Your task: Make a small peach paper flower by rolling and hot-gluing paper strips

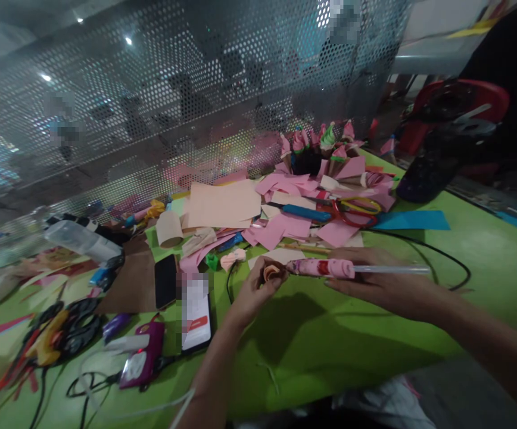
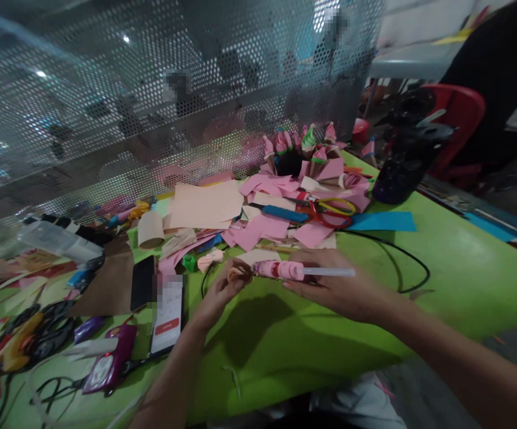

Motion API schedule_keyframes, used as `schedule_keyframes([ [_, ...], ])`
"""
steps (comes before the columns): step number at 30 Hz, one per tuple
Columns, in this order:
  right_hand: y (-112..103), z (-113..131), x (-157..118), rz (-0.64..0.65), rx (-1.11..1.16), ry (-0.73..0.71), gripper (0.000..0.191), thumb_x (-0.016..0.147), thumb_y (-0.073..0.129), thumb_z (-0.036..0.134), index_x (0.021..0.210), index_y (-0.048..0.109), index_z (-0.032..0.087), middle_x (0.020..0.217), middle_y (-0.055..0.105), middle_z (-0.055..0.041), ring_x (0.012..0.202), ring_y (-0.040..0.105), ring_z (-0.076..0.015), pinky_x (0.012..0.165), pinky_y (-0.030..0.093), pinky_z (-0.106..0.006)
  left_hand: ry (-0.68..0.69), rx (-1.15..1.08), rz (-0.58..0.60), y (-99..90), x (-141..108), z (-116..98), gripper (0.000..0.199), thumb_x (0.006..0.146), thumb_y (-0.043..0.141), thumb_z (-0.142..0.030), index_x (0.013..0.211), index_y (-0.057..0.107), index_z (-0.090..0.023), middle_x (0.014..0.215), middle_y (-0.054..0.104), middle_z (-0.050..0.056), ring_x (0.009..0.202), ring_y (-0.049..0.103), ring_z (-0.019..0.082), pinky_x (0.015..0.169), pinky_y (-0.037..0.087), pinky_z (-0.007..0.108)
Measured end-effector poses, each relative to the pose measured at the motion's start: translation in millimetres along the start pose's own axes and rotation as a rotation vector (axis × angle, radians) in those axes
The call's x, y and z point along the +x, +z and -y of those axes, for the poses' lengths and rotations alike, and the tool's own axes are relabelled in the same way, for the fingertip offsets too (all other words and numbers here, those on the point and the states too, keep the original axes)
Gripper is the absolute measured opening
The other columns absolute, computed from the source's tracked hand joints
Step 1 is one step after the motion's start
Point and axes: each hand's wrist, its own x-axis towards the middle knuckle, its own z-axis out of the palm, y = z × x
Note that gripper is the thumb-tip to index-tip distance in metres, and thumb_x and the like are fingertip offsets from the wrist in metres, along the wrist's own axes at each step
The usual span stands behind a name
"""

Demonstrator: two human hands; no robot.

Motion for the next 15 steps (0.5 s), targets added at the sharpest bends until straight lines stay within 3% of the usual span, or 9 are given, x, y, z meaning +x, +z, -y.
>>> schedule_keyframes([
  [7, -0.5, 1.1, 0.4, -0.017, 0.038, 0.033, 0.032, 0.091, 0.053, 0.040, 0.106, 0.071, 0.019, 0.102, 0.075, -0.0101, 0.086, 0.068, -0.0235, 0.077, 0.053, -0.033, 0.001, 0.006, -0.004, 1.0, -0.6, -0.6, 0.038, 0.079, 0.063, -0.054, 0.094, 0.054, -0.020, 0.091, 0.057, 0.002, 0.089, 0.054, 0.019, 0.084, 0.043, 0.031],
  [12, -3.3, 1.6, -1.2, 0.016, 0.017, 0.052, 0.031, 0.091, 0.054, 0.043, 0.098, 0.072, 0.019, 0.087, 0.074, -0.0091, 0.074, 0.067, -0.0228, 0.070, 0.054, -0.033, 0.027, 0.013, -0.004, 0.6, -0.1, 0.1, 0.033, 0.081, 0.062, -0.050, 0.092, 0.055, -0.020, 0.094, 0.059, 0.003, 0.092, 0.055, 0.020, 0.087, 0.043, 0.032],
  [15, -4.2, 0.6, -0.5, 0.037, 0.003, 0.011, 0.030, 0.092, 0.052, 0.041, 0.097, 0.072, 0.020, 0.088, 0.075, -0.0082, 0.072, 0.066, -0.0217, 0.069, 0.053, -0.032, 0.028, 0.035, -0.018, 0.9, 0.0, -1.2, 0.033, 0.080, 0.062, -0.051, 0.091, 0.055, -0.020, 0.094, 0.061, 0.004, 0.092, 0.056, 0.021, 0.087, 0.045, 0.032],
])
